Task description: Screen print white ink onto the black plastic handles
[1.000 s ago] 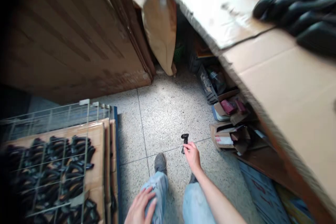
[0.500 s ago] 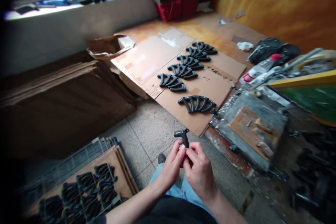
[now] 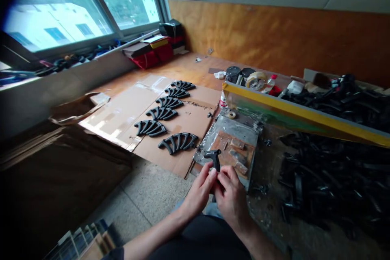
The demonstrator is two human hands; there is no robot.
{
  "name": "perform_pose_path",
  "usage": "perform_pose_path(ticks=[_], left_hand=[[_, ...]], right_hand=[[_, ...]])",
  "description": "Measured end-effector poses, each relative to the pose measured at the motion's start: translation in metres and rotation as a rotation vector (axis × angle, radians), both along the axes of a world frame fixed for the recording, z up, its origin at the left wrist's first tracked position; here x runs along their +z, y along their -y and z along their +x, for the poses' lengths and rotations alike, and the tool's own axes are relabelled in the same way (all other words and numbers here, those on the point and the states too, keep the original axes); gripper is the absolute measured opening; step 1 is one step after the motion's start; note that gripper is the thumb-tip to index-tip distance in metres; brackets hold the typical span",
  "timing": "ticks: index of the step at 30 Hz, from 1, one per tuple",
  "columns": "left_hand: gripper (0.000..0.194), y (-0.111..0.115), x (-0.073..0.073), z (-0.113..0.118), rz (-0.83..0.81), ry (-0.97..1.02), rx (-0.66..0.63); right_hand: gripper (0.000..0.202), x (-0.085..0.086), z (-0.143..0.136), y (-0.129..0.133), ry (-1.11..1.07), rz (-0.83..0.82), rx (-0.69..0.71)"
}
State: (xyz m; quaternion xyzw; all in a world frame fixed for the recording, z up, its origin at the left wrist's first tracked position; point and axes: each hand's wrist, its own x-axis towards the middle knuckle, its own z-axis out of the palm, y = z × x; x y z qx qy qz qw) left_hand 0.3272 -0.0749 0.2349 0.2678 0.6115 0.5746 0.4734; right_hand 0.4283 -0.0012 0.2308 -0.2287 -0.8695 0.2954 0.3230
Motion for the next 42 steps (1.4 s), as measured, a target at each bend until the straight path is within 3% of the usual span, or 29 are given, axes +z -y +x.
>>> perform_pose_path(ticks=[6,10,13,17,21,25,30,34,37,40,42], left_hand=[[0.057,-0.026,-0.011,0.000,-0.058,0.083,-0.022],[0.066,-0.028,-0.038,-0.022,-0.072,0.143,-0.125],[0.052,-0.016,-0.065,-0.060,-0.127,-0.137,-0.051],[0.031,0.006,-0.106,-0.122,-0.347,-0.749,0.276],[0.047,0.006,-0.144,-0.152,-0.604,-1.111,0.248],[0.059,-0.015,-0.165,-0.154,-0.782,-1.153,0.213],[0.057,-0.028,-0.171,-0.161,-0.834,-1.172,0.193],[0.055,-0.026,-0.173,-0.167,-0.821,-1.178,0.166],[0.055,-0.025,-0.175,-0.168,-0.813,-1.194,0.175],[0.054,-0.024,-0.175,-0.169,-0.805,-1.198,0.185],[0.053,-0.021,-0.173,-0.170,-0.791,-1.188,0.175]], right_hand=[[0.013,-0.025,0.001,-0.027,0.033,-0.073,-0.060],[0.019,-0.053,-0.011,-0.042,0.057,-0.345,-0.101],[0.026,-0.072,-0.011,-0.054,0.071,-0.614,-0.173],[0.033,-0.087,-0.001,-0.066,0.089,-0.806,-0.273],[0.033,-0.092,0.000,-0.072,0.108,-0.818,-0.297],[0.030,-0.093,-0.004,-0.075,0.123,-0.771,-0.238],[0.024,-0.095,-0.018,-0.078,0.203,-0.669,-0.133],[0.016,-0.099,-0.053,-0.082,0.296,-0.247,-0.040],[0.019,-0.105,-0.077,-0.084,0.427,0.047,-0.057],[0.020,-0.106,-0.085,-0.085,0.582,0.217,-0.070],[0.021,-0.097,-0.086,-0.086,0.610,0.246,-0.060]])
